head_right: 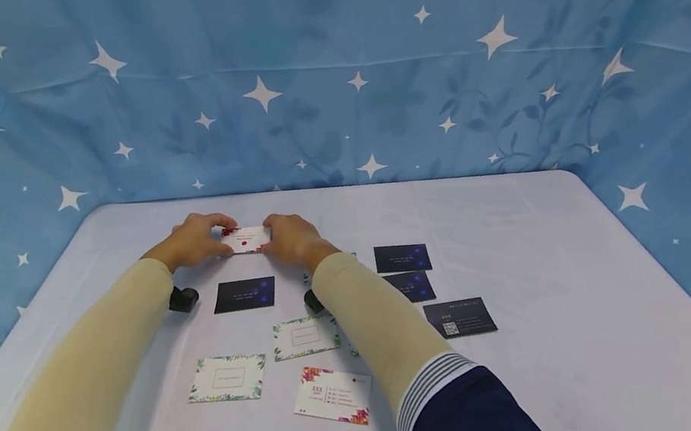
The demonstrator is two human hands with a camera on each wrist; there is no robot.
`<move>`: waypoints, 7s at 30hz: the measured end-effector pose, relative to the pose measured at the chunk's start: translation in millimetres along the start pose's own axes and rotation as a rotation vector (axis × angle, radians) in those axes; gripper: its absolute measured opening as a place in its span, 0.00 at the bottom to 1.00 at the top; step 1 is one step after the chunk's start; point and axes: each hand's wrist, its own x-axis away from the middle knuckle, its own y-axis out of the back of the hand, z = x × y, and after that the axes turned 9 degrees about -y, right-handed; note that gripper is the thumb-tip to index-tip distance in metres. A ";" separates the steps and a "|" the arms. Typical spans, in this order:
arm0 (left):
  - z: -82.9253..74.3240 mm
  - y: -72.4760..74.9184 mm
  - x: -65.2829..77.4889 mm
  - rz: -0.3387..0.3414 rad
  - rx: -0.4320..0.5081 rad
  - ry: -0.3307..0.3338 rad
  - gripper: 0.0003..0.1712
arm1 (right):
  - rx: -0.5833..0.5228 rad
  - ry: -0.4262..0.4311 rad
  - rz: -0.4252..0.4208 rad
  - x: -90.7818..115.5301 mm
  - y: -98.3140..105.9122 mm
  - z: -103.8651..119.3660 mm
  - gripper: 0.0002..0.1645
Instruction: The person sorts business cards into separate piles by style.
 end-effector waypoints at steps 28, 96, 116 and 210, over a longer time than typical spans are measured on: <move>3.0 0.4 -0.8 0.072 -0.014 -0.007 0.27 | -0.010 -0.041 0.018 -3.5 -4.3 1.3 0.33; -127.2 -95.7 151.8 0.053 -0.177 -0.650 0.32 | 0.013 0.238 0.122 241.8 0.5 -104.4 0.40; -128.2 -94.7 161.1 -0.090 -0.260 -0.699 0.21 | 0.227 0.337 0.008 245.0 -5.7 -100.9 0.40; 27.5 -7.9 6.7 -0.013 0.161 -0.002 0.34 | -0.074 -0.029 0.022 -5.4 -3.4 -2.1 0.34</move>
